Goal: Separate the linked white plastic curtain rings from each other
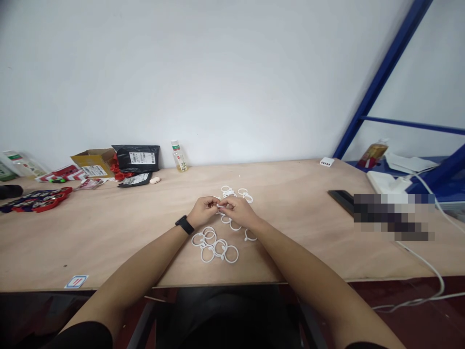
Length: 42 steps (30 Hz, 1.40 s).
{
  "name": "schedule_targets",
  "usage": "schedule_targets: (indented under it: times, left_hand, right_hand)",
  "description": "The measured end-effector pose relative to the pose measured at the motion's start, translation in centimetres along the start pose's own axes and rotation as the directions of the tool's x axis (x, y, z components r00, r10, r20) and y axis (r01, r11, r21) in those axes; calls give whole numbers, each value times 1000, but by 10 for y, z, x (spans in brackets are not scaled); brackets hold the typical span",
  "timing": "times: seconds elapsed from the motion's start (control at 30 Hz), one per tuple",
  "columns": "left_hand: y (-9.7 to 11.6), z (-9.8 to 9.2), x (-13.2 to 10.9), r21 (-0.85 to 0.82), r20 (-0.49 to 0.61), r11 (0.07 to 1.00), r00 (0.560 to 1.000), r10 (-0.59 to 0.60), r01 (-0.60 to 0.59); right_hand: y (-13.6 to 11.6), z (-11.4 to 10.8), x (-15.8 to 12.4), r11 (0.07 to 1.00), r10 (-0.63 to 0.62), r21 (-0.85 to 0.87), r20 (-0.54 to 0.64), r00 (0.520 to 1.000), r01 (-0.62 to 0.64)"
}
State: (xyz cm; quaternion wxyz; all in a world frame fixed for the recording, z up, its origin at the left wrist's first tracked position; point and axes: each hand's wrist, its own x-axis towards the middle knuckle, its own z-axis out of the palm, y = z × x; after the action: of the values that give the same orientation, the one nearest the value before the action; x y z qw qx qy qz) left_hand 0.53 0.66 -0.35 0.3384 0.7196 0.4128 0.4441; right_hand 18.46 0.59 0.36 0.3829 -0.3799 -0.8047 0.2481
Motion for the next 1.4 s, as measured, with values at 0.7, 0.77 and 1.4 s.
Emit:
schedule_targets:
  times: [0.7,0.77,1.4]
  left_hand:
    - [-1,-3,-4,544,271,812,960,67,-210]
    - [-1,-2,-4,563,235,805,970,60,-187]
    - [6,-3,-5,584,25,780,965,260,-225]
  right_hand:
    - [15,-20,7,960,41,-277,-18,999,-44]
    - [10,-17,6,967,41,-252,34,999,-31]
    - [9,-2,6,928,256,247,125,959,-280]
